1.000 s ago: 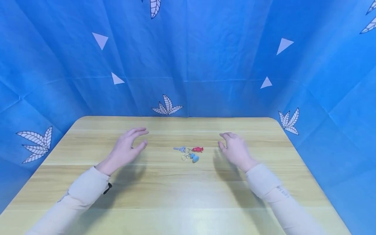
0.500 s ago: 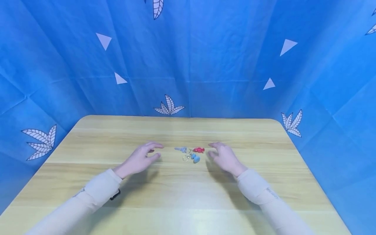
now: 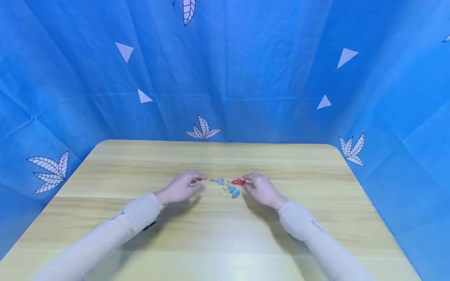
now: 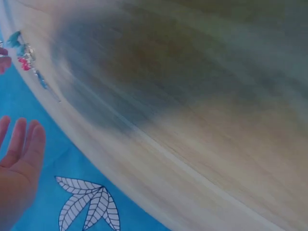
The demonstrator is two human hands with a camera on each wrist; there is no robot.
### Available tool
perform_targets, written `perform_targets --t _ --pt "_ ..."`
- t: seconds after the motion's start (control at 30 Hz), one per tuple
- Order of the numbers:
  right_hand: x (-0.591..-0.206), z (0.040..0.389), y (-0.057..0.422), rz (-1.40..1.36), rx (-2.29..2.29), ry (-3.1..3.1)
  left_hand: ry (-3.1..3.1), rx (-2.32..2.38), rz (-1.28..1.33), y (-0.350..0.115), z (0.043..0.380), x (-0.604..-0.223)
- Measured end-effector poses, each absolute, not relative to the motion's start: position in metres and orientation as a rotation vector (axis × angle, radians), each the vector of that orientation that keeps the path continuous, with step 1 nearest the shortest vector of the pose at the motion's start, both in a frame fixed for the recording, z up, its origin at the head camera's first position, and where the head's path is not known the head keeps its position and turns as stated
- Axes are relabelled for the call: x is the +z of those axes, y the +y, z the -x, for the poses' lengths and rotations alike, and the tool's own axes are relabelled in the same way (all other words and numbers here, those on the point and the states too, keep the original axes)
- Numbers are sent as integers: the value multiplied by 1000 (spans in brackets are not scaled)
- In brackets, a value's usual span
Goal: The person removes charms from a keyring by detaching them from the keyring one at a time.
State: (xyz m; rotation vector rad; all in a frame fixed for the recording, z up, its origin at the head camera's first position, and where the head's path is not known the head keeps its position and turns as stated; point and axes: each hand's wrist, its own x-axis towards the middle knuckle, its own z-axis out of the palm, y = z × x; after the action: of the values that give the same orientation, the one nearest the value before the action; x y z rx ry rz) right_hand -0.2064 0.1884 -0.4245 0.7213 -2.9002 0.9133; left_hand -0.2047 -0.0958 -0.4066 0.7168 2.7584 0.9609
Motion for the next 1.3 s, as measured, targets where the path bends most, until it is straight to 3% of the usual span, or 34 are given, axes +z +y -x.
perform_targets --t 0.27,0.57,0.9,1.3 --pt "-427 220 181 -703 945 -2977 2732 794 -849 -67 226 -410" --pt "-423 236 162 -745 907 -2990 2740 706 -831 -51 246 -411" --pt "-434 239 153 -810 913 -2964 2775 550 -918 -45 255 -430" --pt "-429 242 150 -780 945 -3033 2749 493 -859 -36 256 -426"
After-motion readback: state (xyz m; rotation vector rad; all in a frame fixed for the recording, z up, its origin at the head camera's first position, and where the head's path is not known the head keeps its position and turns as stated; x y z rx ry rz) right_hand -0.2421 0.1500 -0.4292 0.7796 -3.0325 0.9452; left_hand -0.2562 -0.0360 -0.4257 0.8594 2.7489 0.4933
